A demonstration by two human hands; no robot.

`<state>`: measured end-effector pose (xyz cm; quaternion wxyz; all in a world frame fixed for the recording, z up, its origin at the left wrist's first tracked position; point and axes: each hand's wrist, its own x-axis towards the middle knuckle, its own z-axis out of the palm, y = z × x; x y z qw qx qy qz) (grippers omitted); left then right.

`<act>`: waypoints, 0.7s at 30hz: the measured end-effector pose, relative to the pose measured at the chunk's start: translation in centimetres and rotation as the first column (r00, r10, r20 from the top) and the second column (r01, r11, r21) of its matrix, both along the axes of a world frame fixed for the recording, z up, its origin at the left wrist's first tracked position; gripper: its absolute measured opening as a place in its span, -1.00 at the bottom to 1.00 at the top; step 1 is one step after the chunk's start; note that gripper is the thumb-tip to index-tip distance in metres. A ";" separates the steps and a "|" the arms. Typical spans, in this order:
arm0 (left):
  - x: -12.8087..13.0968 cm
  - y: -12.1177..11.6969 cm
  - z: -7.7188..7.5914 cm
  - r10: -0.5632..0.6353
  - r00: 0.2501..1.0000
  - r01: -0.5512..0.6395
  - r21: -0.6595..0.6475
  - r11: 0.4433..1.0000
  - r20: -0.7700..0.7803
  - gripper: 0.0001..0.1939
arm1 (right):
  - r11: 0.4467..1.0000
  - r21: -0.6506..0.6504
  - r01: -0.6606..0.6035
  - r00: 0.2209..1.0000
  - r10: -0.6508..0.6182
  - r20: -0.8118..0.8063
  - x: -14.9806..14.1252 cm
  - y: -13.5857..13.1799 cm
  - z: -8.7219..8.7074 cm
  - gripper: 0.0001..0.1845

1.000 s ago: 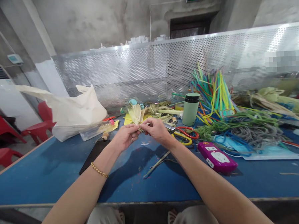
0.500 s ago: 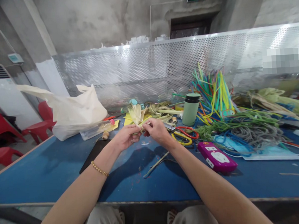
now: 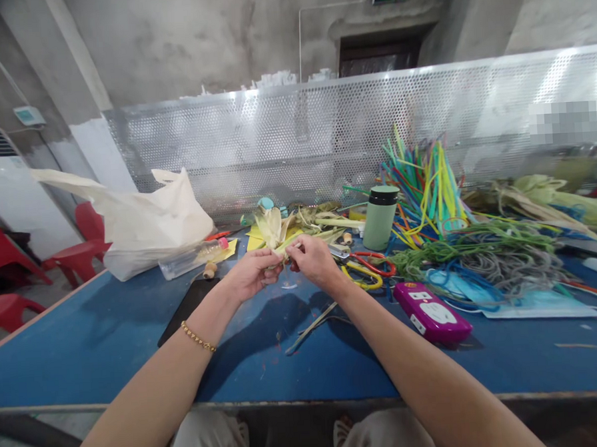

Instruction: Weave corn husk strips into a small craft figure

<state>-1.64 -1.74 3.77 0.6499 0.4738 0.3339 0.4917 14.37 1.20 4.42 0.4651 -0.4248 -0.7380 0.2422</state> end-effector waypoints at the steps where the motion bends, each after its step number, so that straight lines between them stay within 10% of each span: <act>1: 0.0 0.0 0.0 0.004 1.000 -0.004 -0.004 1.000 0.002 -0.74 | 1.000 -0.017 -0.010 0.999 0.009 -0.036 0.0 0.0 0.0 -0.82; 8: 0.3 0.3 -0.2 0.062 0.992 -0.065 0.026 0.998 0.110 -0.78 | 0.885 -0.281 -0.372 0.858 0.213 -0.467 -0.1 -0.1 -0.7 -0.53; 21: 0.2 0.3 -0.4 0.022 0.996 -0.026 0.046 0.999 0.092 -0.77 | 0.994 0.009 -0.113 0.964 0.112 -0.241 -0.9 -0.2 -0.5 -0.70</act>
